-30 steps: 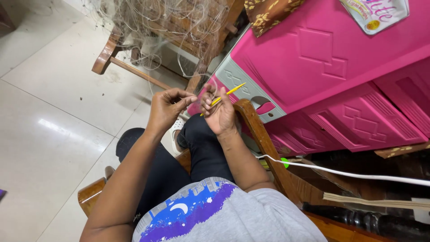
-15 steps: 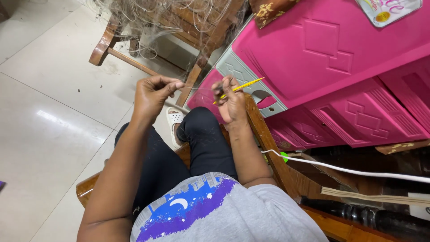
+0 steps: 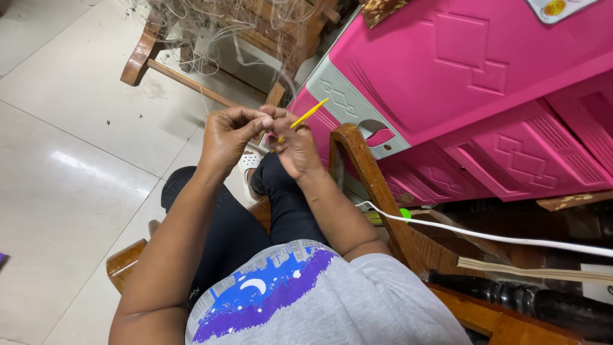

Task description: Repairing a fishing net by untangling strands and cutting them with scissors

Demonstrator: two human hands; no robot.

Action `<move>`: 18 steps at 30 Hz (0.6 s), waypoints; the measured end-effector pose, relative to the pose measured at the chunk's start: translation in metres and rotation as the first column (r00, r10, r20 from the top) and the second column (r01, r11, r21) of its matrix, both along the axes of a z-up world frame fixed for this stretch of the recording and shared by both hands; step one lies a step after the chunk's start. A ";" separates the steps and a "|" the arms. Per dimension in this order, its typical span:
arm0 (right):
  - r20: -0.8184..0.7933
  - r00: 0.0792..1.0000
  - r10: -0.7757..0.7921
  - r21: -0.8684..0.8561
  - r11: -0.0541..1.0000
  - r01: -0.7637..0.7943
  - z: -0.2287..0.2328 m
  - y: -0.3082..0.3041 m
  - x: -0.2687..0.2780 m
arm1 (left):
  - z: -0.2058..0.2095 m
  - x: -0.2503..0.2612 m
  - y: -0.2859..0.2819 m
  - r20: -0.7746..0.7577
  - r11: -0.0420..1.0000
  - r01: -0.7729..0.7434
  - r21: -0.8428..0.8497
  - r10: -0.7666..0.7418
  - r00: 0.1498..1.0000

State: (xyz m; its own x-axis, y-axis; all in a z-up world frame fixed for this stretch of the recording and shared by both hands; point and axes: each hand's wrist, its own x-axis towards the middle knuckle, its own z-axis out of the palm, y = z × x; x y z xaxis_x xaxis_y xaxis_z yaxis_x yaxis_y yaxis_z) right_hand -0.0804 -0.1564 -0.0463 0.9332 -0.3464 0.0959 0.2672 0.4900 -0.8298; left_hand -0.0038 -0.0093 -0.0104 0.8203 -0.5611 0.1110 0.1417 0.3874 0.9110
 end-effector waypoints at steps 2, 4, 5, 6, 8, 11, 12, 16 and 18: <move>-0.075 0.989 -0.131 -0.147 0.982 0.118 0.000 0.005 0.000 | -0.001 0.000 0.001 0.006 1.000 0.007 0.020 -0.007 1.000; -0.058 0.968 -0.246 -0.125 0.963 0.237 0.011 0.002 0.000 | 0.005 0.002 0.004 0.022 0.999 -0.025 0.021 0.024 0.999; -0.056 0.968 -0.244 -0.124 0.964 0.236 0.014 -0.001 -0.002 | 0.009 0.003 0.007 0.024 0.999 -0.026 0.021 0.026 0.999; -0.054 0.964 -0.261 -0.130 0.959 0.253 0.017 -0.004 -0.004 | 0.012 0.003 0.009 0.008 0.999 -0.035 0.005 0.035 0.999; -0.055 0.958 -0.280 -0.137 0.953 0.271 0.019 -0.008 -0.008 | 0.018 0.002 0.012 -0.010 0.999 -0.042 -0.010 0.042 0.999; -0.050 0.953 -0.299 -0.136 0.947 0.290 0.020 -0.011 -0.012 | 0.016 0.000 0.011 -0.068 0.999 -0.037 -0.038 0.035 0.997; -0.050 0.951 -0.306 -0.140 0.945 0.297 0.021 -0.011 -0.011 | 0.011 0.001 0.009 -0.091 0.999 -0.010 -0.051 0.005 0.996; -0.044 0.947 -0.319 -0.160 0.938 0.308 0.025 -0.008 -0.012 | 0.012 -0.002 0.008 -0.045 0.997 0.062 -0.055 -0.065 0.997; -0.038 0.944 -0.329 -0.174 0.932 0.318 0.022 -0.005 -0.012 | 0.011 -0.007 0.005 0.029 0.998 0.061 -0.036 -0.060 0.998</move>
